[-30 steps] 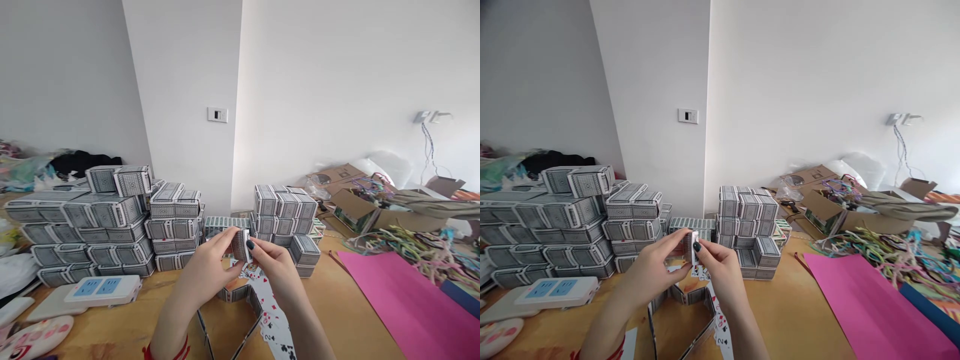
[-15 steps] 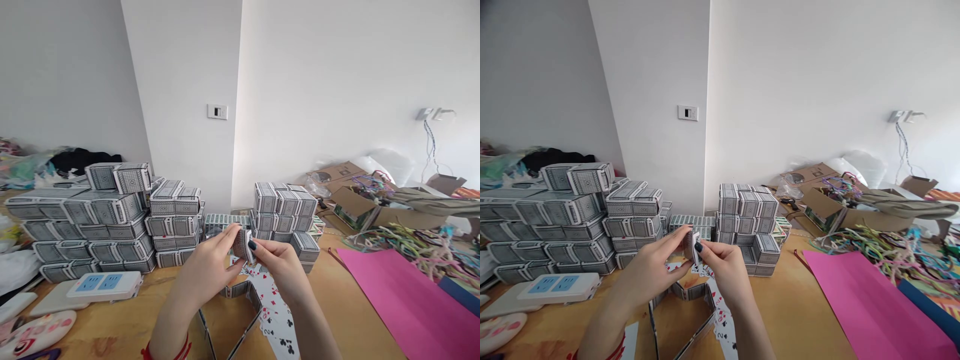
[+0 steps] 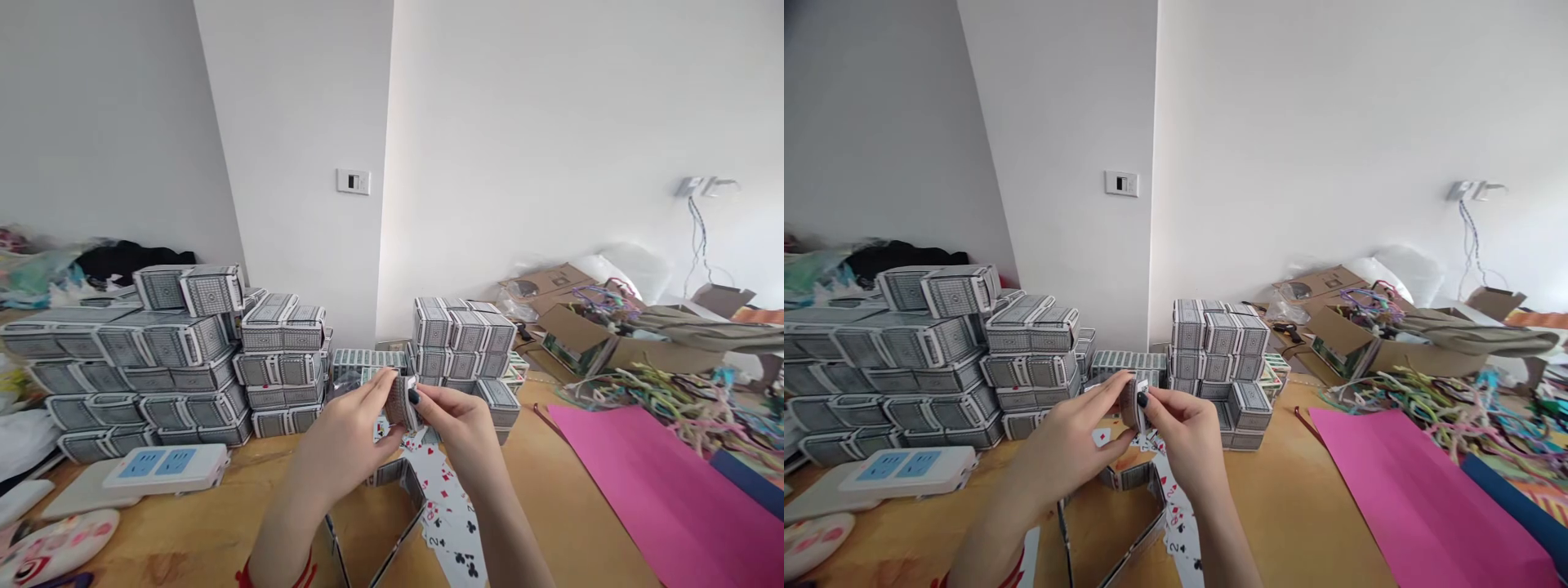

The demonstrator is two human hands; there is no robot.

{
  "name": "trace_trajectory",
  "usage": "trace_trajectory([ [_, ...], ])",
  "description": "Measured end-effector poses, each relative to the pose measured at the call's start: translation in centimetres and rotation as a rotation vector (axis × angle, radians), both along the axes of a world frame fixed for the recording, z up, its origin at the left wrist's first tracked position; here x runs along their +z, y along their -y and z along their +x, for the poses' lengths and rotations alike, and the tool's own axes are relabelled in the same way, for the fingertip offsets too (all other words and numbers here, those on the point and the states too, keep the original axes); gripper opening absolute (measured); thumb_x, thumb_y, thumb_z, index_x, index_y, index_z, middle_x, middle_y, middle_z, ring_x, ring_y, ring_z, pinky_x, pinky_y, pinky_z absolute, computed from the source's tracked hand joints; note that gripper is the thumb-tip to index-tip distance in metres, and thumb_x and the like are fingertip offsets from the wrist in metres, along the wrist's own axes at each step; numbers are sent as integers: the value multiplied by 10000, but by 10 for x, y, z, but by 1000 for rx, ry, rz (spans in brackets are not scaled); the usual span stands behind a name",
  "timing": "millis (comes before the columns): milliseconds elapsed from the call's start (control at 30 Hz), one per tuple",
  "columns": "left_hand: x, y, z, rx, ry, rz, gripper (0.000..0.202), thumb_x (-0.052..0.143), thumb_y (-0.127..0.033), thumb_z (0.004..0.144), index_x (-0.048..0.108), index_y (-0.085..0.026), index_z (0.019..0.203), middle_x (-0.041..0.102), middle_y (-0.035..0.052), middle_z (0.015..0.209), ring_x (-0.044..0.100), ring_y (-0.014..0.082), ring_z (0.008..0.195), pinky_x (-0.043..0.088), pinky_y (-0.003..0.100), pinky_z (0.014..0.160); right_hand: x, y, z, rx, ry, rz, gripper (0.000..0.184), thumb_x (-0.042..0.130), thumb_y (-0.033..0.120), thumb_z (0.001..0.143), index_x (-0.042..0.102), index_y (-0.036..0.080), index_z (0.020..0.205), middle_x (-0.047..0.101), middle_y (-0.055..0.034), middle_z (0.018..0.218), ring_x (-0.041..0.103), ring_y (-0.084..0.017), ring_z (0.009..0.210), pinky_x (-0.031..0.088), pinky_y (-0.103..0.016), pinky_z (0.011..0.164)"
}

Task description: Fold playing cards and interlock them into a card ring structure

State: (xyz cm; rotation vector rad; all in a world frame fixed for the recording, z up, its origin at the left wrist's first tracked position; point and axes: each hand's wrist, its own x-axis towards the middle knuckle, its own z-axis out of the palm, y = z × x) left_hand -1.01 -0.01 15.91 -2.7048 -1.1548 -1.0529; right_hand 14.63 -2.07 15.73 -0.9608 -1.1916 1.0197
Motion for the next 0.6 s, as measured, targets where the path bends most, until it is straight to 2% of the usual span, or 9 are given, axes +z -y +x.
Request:
trace_trajectory([
  [333,3,3,1,-29,29,-16,591,555,-238,759,347,-193,1311,530,75,1262,541,224,1099,501,343,869,6,6,2,-69,21,-17,228,650,337,697,727,189,852,711,-47,746,630,-183,707,486,-279,641],
  [433,3,3,1,-40,36,-26,606,564,-228,754,341,-204,1317,516,70,1278,525,225,1119,490,338,887,5,7,-2,-158,42,-17,209,645,327,689,730,176,806,699,-45,696,622,-185,680,483,-273,614],
  [600,-3,0,5,-21,43,-41,598,559,-237,760,347,-218,1319,490,73,1303,507,232,1140,477,358,907,5,8,-6,-333,218,-22,181,628,311,689,724,162,728,669,-36,625,598,-178,633,469,-266,587],
])
